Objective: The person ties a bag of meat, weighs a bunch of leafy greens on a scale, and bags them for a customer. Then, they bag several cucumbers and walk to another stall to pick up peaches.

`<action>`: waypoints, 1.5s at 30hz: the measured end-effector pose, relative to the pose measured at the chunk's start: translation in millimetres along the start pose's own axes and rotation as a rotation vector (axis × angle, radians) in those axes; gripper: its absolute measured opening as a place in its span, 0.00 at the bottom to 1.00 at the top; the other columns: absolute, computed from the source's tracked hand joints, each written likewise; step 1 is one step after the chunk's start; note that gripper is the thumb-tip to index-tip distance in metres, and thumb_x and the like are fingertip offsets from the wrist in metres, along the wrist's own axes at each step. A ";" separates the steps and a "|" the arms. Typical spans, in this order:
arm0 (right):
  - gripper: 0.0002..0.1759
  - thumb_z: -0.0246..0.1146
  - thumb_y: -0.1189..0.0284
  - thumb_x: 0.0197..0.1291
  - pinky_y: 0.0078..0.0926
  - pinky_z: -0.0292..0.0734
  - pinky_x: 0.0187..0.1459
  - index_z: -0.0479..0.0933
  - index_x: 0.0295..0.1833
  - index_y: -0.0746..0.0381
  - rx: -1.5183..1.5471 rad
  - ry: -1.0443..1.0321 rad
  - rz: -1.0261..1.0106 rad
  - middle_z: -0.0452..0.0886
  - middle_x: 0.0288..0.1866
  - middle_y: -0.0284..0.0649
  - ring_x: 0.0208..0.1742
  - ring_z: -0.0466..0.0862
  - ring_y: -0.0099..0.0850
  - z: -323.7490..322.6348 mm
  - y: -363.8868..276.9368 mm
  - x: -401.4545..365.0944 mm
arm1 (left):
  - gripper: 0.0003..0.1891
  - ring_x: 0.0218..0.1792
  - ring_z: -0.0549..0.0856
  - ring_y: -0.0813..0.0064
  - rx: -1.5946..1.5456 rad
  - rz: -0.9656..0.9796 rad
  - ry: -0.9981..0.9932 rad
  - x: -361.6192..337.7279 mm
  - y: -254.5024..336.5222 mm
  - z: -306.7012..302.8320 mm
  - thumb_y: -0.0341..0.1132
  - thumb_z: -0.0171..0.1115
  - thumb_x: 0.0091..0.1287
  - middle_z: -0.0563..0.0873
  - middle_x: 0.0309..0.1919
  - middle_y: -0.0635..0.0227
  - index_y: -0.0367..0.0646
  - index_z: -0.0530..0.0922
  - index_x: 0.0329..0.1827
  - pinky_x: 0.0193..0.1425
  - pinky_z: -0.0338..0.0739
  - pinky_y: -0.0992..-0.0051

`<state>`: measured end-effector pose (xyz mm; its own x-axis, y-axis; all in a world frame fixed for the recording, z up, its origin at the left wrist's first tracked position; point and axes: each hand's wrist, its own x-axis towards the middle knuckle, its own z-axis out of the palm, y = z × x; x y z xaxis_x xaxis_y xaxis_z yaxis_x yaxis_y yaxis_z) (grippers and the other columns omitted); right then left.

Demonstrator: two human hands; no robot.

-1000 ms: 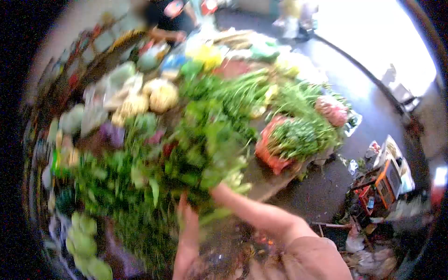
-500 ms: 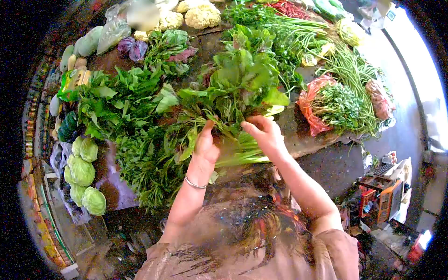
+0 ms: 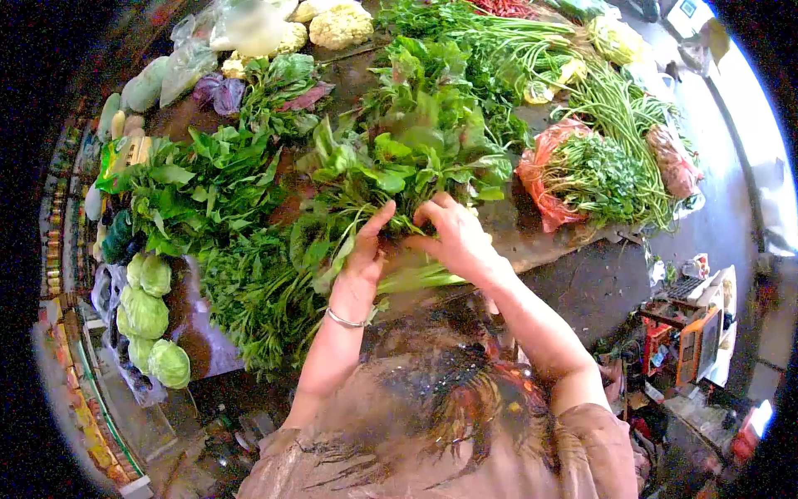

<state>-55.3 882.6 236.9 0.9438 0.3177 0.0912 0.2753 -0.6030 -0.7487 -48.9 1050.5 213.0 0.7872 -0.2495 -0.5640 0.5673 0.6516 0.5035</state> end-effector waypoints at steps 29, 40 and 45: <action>0.25 0.71 0.65 0.45 0.38 0.75 0.51 0.77 0.51 0.62 0.033 0.035 -0.274 0.76 0.48 0.49 0.50 0.77 0.47 -11.8 33.5 -10.5 | 0.15 0.44 0.85 0.66 -0.017 0.225 0.329 41.1 -22.4 19.8 0.18 0.58 0.60 0.84 0.46 0.58 0.29 0.76 0.51 0.45 0.82 0.70; 0.22 0.68 0.65 0.45 0.37 0.76 0.34 0.77 0.49 0.54 -0.064 -0.128 -0.229 0.78 0.37 0.42 0.33 0.80 0.44 -41.0 57.4 2.2 | 0.27 0.60 0.74 0.71 0.446 0.522 0.236 69.1 -52.0 -42.3 0.48 0.61 0.67 0.79 0.57 0.63 0.34 0.75 0.59 0.70 0.62 0.71; 0.15 0.67 0.64 0.48 0.39 0.77 0.33 0.76 0.42 0.54 0.057 -0.111 -0.119 0.78 0.28 0.43 0.30 0.81 0.45 -26.0 75.7 -12.3 | 0.25 0.61 0.71 0.72 0.913 0.769 0.446 24.7 -47.5 15.7 0.37 0.59 0.69 0.75 0.61 0.64 0.40 0.68 0.67 0.69 0.62 0.71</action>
<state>-41.2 814.0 196.1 0.8780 0.4657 0.1108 0.3705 -0.5145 -0.7733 -52.6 1002.0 185.4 0.9373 0.3485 -0.0081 0.1019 -0.2517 0.9624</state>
